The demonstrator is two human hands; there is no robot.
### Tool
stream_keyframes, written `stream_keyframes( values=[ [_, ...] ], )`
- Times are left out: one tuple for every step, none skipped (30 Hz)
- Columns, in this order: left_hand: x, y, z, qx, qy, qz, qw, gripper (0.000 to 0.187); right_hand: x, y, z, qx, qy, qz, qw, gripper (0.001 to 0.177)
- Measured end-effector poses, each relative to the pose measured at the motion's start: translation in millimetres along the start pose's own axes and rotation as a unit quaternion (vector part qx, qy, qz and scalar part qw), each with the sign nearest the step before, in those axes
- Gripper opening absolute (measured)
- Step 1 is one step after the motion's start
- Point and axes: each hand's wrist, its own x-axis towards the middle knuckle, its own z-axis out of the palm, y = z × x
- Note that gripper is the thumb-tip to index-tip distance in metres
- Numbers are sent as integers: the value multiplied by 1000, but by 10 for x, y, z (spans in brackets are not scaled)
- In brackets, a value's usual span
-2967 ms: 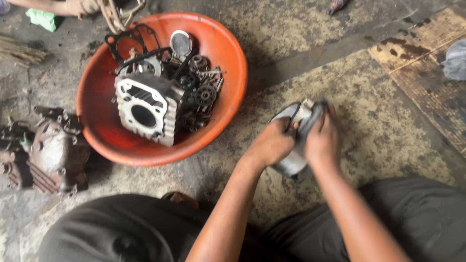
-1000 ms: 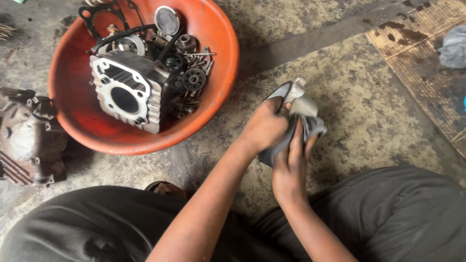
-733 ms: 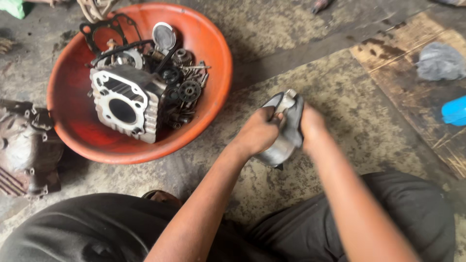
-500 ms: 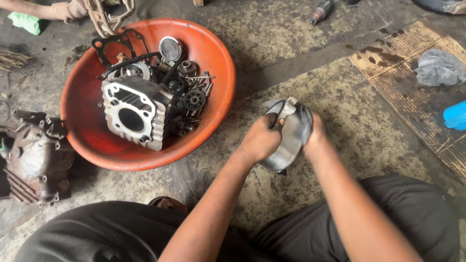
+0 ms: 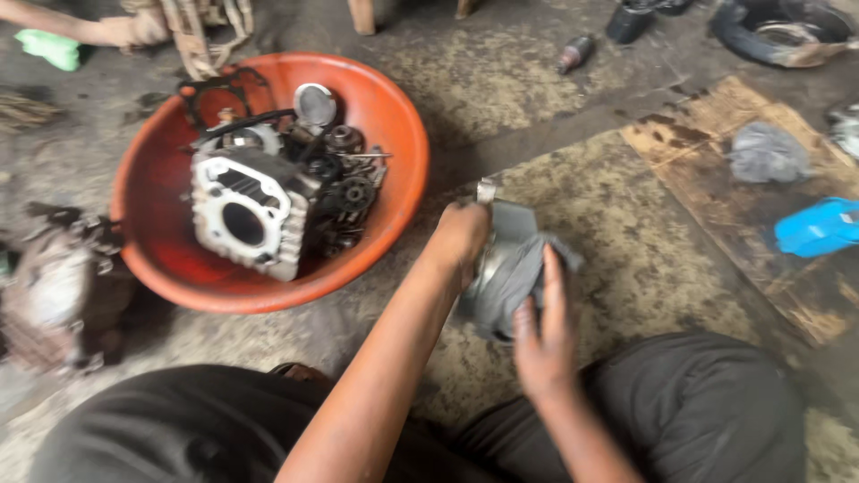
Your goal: The person sits on the floor and wipes a silver mechanical housing with a grey cloth. They rotate the part to clean different sides and surfaces. A red basin containing other disassembled engine components is visible nearby.
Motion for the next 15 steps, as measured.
stream_keyframes(
  values=[
    [-33, 33, -84, -48, -41, -17, 998, 43, 45, -9, -59, 0, -22, 15, 1000, 61],
    [-74, 84, -170, -96, -82, -33, 991, 45, 141, 16, -131, 0, -44, 30, 999, 61],
    [-110, 144, -184, -146, -130, -46, 980, 48, 217, 41, -192, -6, -62, 43, 997, 61],
    [-162, 177, -182, -126, -120, -43, 984, 46, 229, 48, -187, 15, -77, 51, 996, 59],
    [-191, 218, -159, -110, -110, -35, 987, 44, 275, 84, -160, 35, -93, 53, 994, 56],
    [-206, 255, -142, -93, -101, -28, 990, 42, 317, 138, -121, 55, -109, 56, 991, 54],
    [-241, 251, -175, -106, -99, -41, 989, 41, 302, 189, -57, 61, -111, 49, 991, 54],
    [-256, 249, -202, -119, -98, -53, 987, 40, 292, 253, 21, 67, -113, 42, 990, 53],
    [-244, 257, -219, -129, -100, -64, 984, 38, 292, 323, 107, 73, -110, 36, 991, 52],
    [-239, 240, -246, -136, -114, -55, 983, 37, 286, 389, 192, 66, -116, 64, 989, 52],
    [-224, 216, -253, -143, -132, -45, 980, 36, 295, 456, 259, 57, -119, 92, 987, 52],
    [-194, 196, -254, -150, -150, -35, 977, 36, 310, 518, 312, 48, -122, 120, 984, 53],
    [-169, 157, -261, -140, -151, -37, 978, 35, 318, 573, 337, 39, -118, 147, 981, 53],
    [-139, 120, -280, -130, -153, -39, 979, 35, 347, 617, 359, 30, -113, 174, 978, 53],
    [-102, 89, -295, -120, -154, -40, 980, 34, 391, 642, 381, 22, -108, 200, 974, 54]
  ],
)
